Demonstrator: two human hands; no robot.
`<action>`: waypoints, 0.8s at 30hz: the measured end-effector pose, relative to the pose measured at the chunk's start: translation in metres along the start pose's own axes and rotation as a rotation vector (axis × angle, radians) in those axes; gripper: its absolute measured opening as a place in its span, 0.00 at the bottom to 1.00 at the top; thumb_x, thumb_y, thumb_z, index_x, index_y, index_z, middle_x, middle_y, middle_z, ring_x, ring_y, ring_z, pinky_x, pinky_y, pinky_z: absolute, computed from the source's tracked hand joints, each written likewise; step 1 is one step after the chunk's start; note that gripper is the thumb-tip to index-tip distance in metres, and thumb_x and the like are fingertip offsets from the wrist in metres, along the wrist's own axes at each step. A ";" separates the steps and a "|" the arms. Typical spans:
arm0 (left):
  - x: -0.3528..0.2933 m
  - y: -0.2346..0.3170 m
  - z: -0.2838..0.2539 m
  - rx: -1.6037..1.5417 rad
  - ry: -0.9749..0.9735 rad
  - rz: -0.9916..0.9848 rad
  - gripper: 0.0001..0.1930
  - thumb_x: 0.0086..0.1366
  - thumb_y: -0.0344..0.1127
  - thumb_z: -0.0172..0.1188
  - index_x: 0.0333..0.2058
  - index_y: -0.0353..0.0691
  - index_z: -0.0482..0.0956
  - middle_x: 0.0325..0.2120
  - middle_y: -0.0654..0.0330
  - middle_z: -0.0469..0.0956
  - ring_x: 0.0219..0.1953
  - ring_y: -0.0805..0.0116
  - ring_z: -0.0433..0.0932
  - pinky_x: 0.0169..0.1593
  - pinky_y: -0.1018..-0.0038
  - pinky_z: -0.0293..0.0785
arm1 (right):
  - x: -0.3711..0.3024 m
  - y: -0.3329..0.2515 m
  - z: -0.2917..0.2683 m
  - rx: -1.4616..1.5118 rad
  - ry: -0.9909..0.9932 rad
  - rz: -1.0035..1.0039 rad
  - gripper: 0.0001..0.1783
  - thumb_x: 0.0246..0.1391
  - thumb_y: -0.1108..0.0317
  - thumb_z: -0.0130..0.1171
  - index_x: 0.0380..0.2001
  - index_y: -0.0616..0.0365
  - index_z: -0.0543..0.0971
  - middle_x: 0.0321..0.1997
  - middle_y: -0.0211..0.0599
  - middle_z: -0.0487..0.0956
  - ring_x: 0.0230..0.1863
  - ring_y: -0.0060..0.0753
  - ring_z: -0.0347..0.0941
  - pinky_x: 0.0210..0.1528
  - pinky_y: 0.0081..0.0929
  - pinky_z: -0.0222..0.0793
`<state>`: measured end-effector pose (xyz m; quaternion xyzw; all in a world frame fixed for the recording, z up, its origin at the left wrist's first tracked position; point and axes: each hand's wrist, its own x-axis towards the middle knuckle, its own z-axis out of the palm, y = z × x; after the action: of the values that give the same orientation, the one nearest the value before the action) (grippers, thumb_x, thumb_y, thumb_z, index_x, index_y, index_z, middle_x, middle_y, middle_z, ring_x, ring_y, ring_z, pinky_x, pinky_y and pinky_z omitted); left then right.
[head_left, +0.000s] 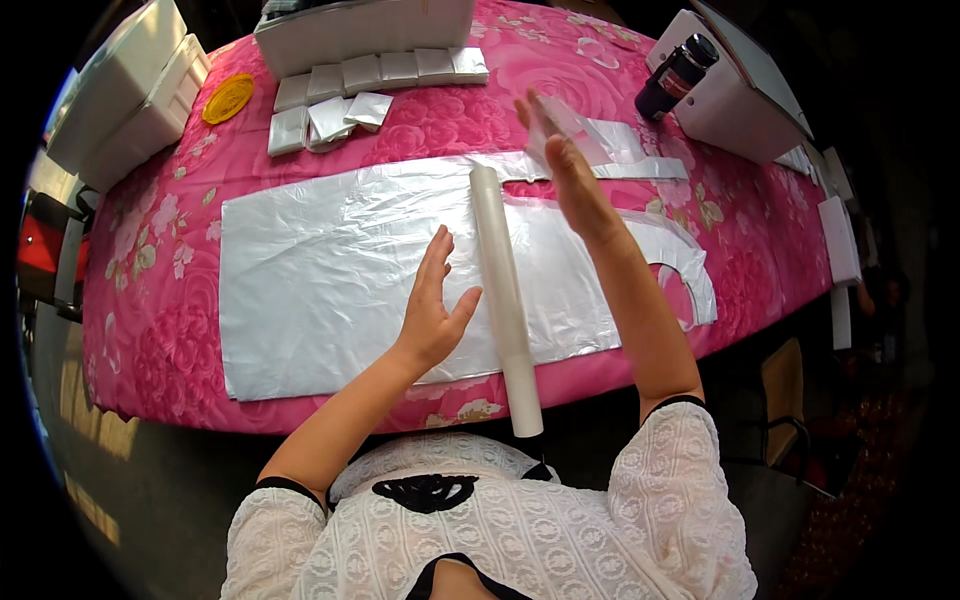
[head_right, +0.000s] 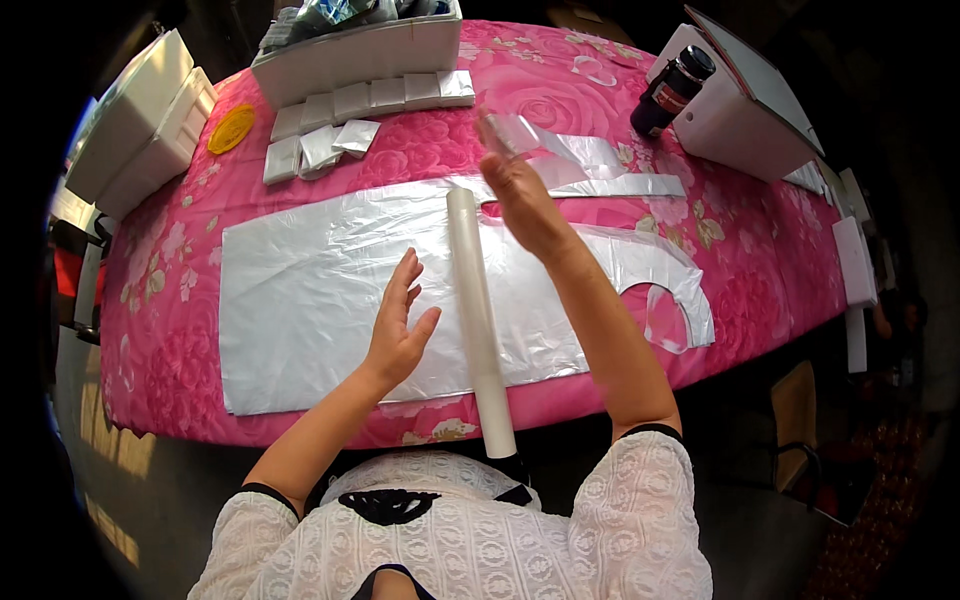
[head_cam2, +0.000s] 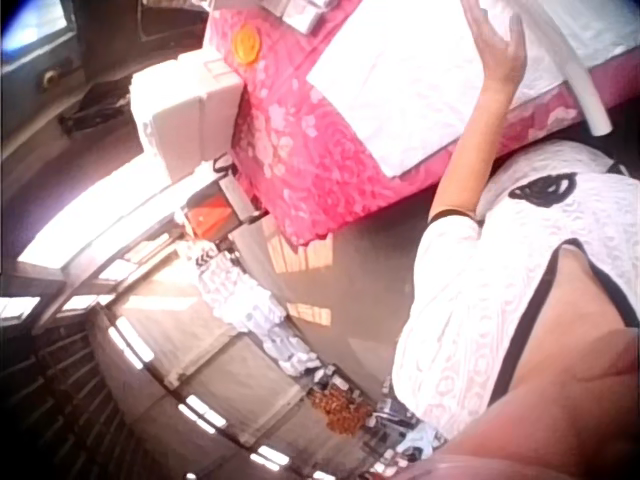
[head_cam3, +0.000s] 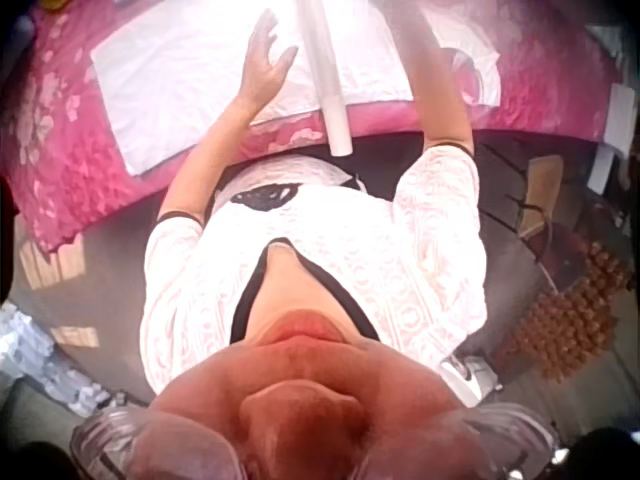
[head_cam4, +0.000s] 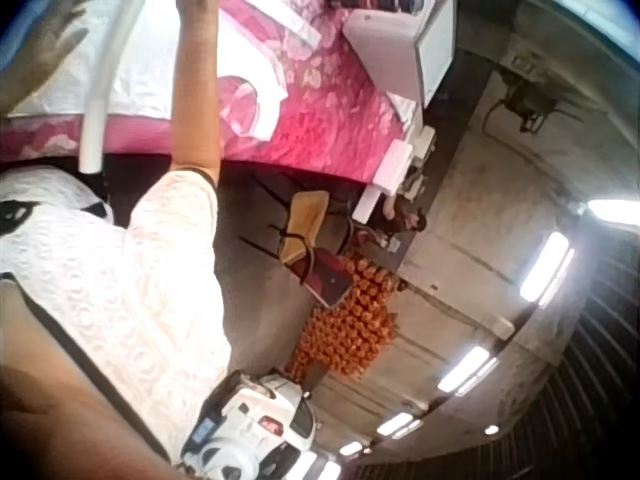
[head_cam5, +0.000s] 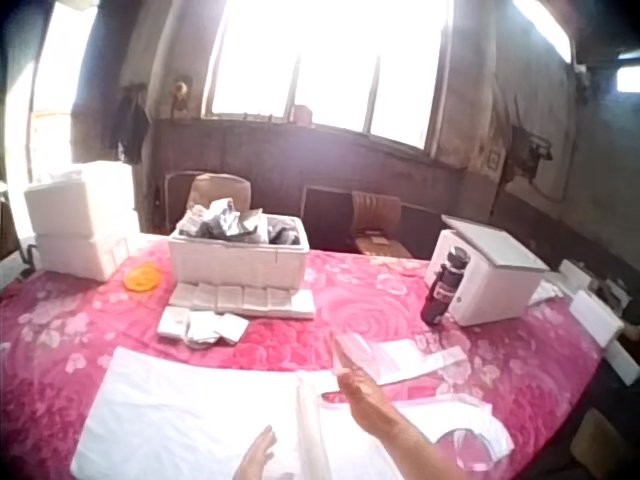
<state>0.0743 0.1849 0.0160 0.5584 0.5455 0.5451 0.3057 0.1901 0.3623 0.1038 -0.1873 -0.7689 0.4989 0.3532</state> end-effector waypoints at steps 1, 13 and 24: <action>0.008 0.008 -0.008 -0.293 0.065 -0.071 0.34 0.59 0.36 0.53 0.59 0.31 0.48 0.60 0.46 0.47 0.60 0.56 0.54 0.60 0.65 0.52 | -0.009 -0.002 0.028 -0.097 -0.091 -0.046 0.50 0.49 0.30 0.36 0.62 0.60 0.48 0.65 0.50 0.51 0.66 0.45 0.45 0.65 0.35 0.38; -0.005 0.004 -0.071 -0.505 0.350 -0.372 0.14 0.56 0.28 0.59 0.42 0.33 0.72 0.32 0.61 0.74 0.32 0.77 0.73 0.35 0.79 0.72 | -0.046 0.025 0.098 -0.407 -0.352 -0.069 0.61 0.37 0.22 0.41 0.64 0.53 0.39 0.66 0.58 0.40 0.67 0.61 0.31 0.64 0.46 0.35; -0.054 -0.042 -0.158 -0.587 0.691 -0.595 0.12 0.59 0.28 0.54 0.43 0.36 0.69 0.34 0.64 0.71 0.33 0.78 0.71 0.38 0.82 0.69 | 0.008 0.064 -0.225 -0.623 0.469 0.696 0.47 0.48 0.30 0.38 0.58 0.61 0.59 0.54 0.54 0.66 0.56 0.46 0.62 0.57 0.40 0.54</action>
<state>-0.0757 0.1030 -0.0033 0.0591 0.5737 0.7163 0.3928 0.3443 0.5381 0.1058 -0.6345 -0.6736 0.2789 0.2567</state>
